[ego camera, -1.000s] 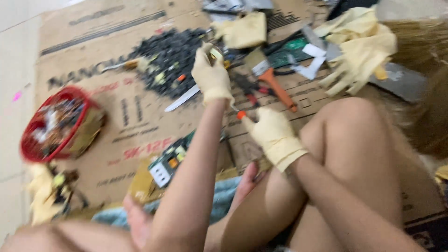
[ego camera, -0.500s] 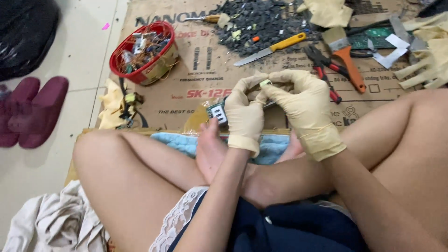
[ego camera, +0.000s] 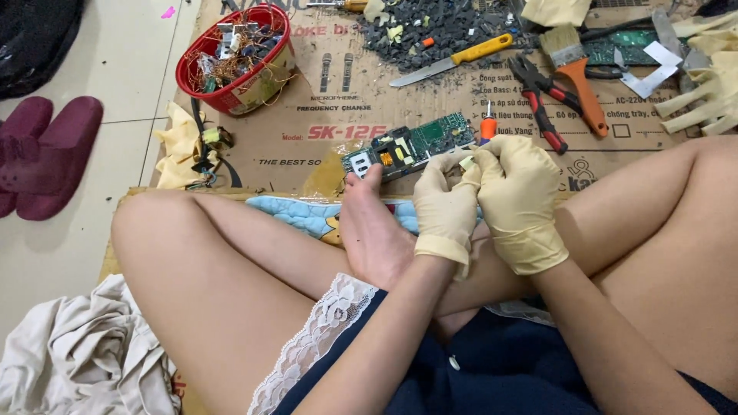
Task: The person sits on the floor and uses a screwdriver and pliers to remove components from a small circuit board. They unscrew parts, pry off pieces, and strip copper wire from a transformer-like component, placing debris on the cardboard.
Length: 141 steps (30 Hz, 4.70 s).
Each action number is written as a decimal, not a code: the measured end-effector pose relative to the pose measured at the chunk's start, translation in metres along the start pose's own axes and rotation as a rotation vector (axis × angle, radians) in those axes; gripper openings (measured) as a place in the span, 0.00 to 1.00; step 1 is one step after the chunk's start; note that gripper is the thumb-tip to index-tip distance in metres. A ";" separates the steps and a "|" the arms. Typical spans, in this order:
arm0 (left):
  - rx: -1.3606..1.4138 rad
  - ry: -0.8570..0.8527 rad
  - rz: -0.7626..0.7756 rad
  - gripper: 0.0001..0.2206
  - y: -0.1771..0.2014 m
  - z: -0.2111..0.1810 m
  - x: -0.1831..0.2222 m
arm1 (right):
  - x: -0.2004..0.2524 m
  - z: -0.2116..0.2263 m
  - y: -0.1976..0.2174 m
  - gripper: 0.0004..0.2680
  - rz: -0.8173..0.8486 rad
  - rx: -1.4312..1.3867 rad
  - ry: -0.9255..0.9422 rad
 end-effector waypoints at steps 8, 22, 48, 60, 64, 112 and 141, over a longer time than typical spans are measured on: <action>0.197 -0.095 0.070 0.10 -0.011 0.024 -0.022 | 0.003 -0.027 -0.009 0.03 0.006 -0.209 -0.280; 0.759 0.043 0.049 0.11 -0.013 0.048 -0.036 | -0.001 -0.053 -0.040 0.03 -0.007 -0.674 -0.510; 0.905 0.071 -0.123 0.18 0.008 0.059 -0.068 | -0.011 -0.040 -0.051 0.02 0.250 -0.374 -0.391; 0.577 -0.122 -0.075 0.15 0.080 -0.037 -0.064 | -0.010 0.008 -0.019 0.03 0.240 -0.498 -0.445; 0.418 -0.053 -0.032 0.12 0.081 -0.012 -0.060 | -0.050 -0.031 -0.010 0.02 0.192 -0.485 -0.417; 0.045 0.181 -0.016 0.20 0.022 -0.003 -0.052 | -0.023 -0.022 -0.055 0.12 0.079 -0.083 -0.316; -0.408 0.378 0.070 0.19 0.079 0.050 -0.093 | -0.021 0.003 -0.052 0.06 0.104 0.114 0.236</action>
Point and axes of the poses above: each hand's wrist, its own x-axis away from the middle knuckle, its own y-axis out of the back of the hand, z = x × y, the point moved 4 cm from there along -x, towards the middle knuckle, and after that the axes turned 13 degrees about z, right-handed, at the moved point
